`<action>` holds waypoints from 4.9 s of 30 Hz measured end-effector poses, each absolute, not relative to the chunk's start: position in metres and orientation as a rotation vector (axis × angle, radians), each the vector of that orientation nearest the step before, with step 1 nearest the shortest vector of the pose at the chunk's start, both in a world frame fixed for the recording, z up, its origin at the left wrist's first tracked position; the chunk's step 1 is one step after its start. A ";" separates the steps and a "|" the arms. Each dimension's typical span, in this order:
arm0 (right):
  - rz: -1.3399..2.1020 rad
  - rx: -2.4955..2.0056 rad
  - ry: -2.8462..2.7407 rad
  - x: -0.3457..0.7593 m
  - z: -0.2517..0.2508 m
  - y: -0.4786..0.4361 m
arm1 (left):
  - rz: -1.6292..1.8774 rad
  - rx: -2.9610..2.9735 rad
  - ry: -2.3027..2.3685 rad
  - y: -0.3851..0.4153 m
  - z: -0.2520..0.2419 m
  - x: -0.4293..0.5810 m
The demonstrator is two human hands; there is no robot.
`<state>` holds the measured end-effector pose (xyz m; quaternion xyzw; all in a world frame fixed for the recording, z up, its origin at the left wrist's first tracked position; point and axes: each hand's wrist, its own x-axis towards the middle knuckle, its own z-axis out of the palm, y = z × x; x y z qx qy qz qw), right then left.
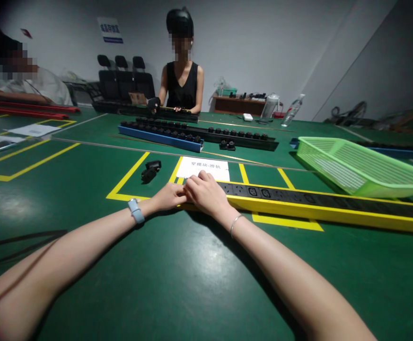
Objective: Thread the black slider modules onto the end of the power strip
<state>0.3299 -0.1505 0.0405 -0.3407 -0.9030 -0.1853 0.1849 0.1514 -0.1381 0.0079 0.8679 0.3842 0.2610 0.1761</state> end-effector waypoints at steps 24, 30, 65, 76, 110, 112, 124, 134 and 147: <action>-0.465 -0.963 -2.454 0.335 0.036 -0.149 | 0.717 2.440 1.039 -0.142 0.014 0.152; -0.457 -0.957 -2.444 0.333 0.035 -0.148 | 0.717 2.449 1.055 -0.141 0.012 0.152; -0.477 -1.034 -2.265 0.357 0.029 -0.147 | 0.769 2.417 1.077 -0.144 0.014 0.152; -0.513 -1.053 -2.244 0.372 0.032 -0.152 | 0.716 2.429 1.095 -0.145 0.016 0.151; -0.620 -0.906 -2.353 0.359 0.015 -0.156 | 1.570 1.462 2.279 -0.100 -0.004 0.120; -0.631 -0.911 -2.345 0.359 0.015 -0.157 | 1.592 1.474 2.240 -0.102 -0.004 0.121; -0.632 -0.937 -2.337 0.358 0.014 -0.157 | 1.776 1.586 1.946 -0.114 0.003 0.130; -0.598 -0.969 -2.352 0.356 0.016 -0.159 | 1.494 1.937 1.644 -0.122 0.005 0.145; -0.590 -0.973 -2.333 0.356 0.015 -0.159 | 1.228 1.983 1.707 -0.113 -0.003 0.145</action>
